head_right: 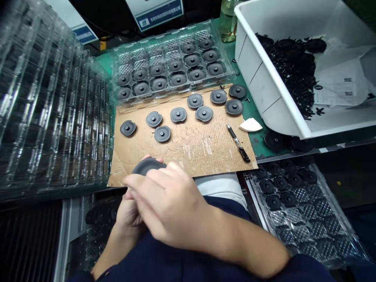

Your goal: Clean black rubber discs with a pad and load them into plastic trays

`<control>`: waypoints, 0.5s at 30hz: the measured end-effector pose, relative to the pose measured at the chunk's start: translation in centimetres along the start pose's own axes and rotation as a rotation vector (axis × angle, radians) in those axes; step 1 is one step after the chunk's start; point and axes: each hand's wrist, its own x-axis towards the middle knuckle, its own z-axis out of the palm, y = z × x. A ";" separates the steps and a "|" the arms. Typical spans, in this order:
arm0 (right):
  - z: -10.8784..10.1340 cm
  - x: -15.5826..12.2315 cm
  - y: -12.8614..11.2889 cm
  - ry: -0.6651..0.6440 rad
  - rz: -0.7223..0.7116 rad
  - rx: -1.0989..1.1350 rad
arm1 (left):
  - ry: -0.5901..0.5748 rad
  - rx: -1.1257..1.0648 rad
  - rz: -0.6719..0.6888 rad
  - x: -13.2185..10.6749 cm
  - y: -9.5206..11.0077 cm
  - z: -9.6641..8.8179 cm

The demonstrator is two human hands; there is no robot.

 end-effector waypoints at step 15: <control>-2.2 -0.9 0.9 -0.052 0.124 -0.270 | -0.023 -0.004 -0.105 0.5 0.2 -0.6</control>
